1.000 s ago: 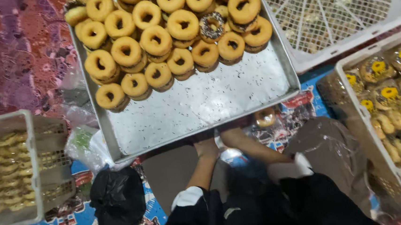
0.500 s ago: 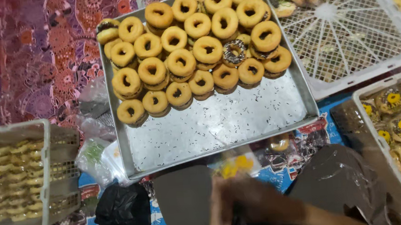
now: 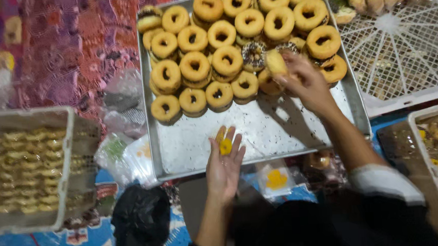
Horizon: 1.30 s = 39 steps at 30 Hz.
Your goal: The person picks doughnuts from a metal tray, places them into clear plastic bags, and arranges the sealed bags into a white plastic basket. The person repeats this process for multiple doughnuts throughout the clip.
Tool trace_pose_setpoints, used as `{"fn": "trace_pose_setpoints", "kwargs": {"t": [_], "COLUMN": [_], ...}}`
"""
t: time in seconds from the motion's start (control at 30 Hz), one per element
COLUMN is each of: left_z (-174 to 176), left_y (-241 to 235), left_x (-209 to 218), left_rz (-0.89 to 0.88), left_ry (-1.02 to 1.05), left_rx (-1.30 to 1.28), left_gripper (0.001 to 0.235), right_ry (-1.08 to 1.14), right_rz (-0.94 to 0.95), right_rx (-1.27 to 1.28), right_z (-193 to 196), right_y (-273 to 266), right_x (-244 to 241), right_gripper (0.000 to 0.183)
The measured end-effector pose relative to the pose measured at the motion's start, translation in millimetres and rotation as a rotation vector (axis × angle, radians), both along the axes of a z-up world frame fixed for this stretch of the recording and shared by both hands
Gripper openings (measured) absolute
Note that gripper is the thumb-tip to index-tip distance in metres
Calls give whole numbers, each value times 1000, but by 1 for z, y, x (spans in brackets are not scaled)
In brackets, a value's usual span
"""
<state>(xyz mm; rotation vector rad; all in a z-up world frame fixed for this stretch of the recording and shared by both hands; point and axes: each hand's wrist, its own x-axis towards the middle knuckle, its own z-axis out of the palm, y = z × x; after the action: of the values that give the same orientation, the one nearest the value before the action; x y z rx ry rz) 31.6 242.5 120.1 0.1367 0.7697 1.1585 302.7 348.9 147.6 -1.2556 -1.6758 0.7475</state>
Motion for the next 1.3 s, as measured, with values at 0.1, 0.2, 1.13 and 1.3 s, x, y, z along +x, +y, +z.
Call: {"fn": "trace_pose_setpoints", "kwargs": {"t": [0.1,0.2,1.13,1.3], "left_z": [-5,-8,56,93], "left_y": [8,-3,-160,-186], "left_x": [25,52,88,65], "left_rz": [-9,-85,-344,-1117], "left_ry": [-43,-29,441,1151], "left_rx": [92,174,548,556], "left_gripper": [66,66,26,26], "right_ry": [1405,1506,-640,-980], "right_rz": [-166,-35,4,253], "right_rx": [-877,-751,345,330], "right_z": [-21,-80,73,63], "right_y": [-133,-222,-296,-285], "right_x": [-15,-41,11,64], "right_gripper": [54,49,42,38]}}
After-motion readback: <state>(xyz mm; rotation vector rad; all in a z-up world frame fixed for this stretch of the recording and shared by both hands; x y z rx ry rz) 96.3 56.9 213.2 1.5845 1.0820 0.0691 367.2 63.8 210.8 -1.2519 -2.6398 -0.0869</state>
